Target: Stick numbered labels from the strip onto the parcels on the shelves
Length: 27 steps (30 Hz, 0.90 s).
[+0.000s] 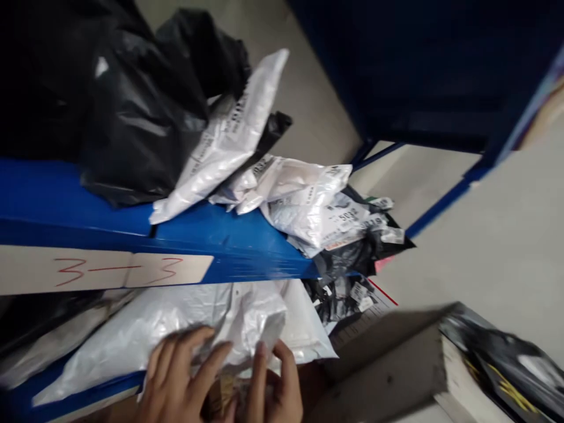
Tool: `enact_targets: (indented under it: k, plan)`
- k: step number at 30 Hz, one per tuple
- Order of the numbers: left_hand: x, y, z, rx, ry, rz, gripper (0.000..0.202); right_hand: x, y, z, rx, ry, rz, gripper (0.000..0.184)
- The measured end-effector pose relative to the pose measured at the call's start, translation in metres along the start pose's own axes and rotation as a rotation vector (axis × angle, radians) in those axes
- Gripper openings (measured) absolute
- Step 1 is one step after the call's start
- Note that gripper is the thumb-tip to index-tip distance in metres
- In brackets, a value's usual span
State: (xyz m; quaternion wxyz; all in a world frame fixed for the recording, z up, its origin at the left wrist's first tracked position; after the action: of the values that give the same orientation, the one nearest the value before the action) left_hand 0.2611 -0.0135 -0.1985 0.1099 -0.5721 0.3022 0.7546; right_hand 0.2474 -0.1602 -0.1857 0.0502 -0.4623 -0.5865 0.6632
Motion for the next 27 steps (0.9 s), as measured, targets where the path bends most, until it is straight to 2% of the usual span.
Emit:
enact_targets:
  k: [2,4,7,9,12,14,16,22,27]
  plan:
    - [-0.013,0.007,-0.001,-0.029,0.004,-0.026,0.031,-0.002,-0.008,-0.012,-0.020,-0.077,0.050,0.045]
    - [-0.029,0.013,-0.004,-0.066,0.000,-0.124,0.031,-0.003,-0.013,-0.019,-0.042,-0.129,0.112,0.041]
    - [-0.053,0.008,-0.010,-0.123,-0.068,-0.210,0.033,-0.004,-0.008,-0.011,-0.088,-0.152,0.139,0.035]
    - [-0.065,0.000,-0.008,-0.138,-0.084,-0.230,0.037,-0.009,0.004,0.008,-0.125,-0.069,0.089,0.032]
    - [-0.073,-0.009,0.003,-0.191,0.004,-0.260,0.032,-0.019,0.022,0.045,-0.202,0.168,-0.007,0.036]
    - [-0.075,-0.015,0.011,-0.209,0.058,-0.229,0.027,-0.029,0.027,0.056,-0.228,0.213,-0.031,0.043]
    - [-0.076,-0.020,0.015,-0.194,0.071,-0.159,0.027,-0.040,0.029,0.057,-0.179,0.156,-0.050,0.051]
    - [-0.079,-0.024,0.019,-0.180,0.056,0.026,0.026,-0.054,0.047,0.053,-0.105,-0.023,-0.156,0.045]
    - [-0.081,-0.021,0.022,-0.202,0.058,0.089,0.022,-0.052,0.056,0.057,-0.163,-0.020,-0.189,0.047]
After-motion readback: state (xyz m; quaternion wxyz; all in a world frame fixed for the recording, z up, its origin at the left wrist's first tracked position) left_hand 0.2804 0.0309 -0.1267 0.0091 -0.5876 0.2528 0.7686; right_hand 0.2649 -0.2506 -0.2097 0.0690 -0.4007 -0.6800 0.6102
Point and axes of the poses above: each hand's wrist, its own x-axis away from the middle knuckle, its own z-axis out of the back of the hand, y = z × x, the point moved 6 cm from there along -x, towards the middle knuckle, and after that the axes turned 15 degrees about -x, right-handed, at the moved point
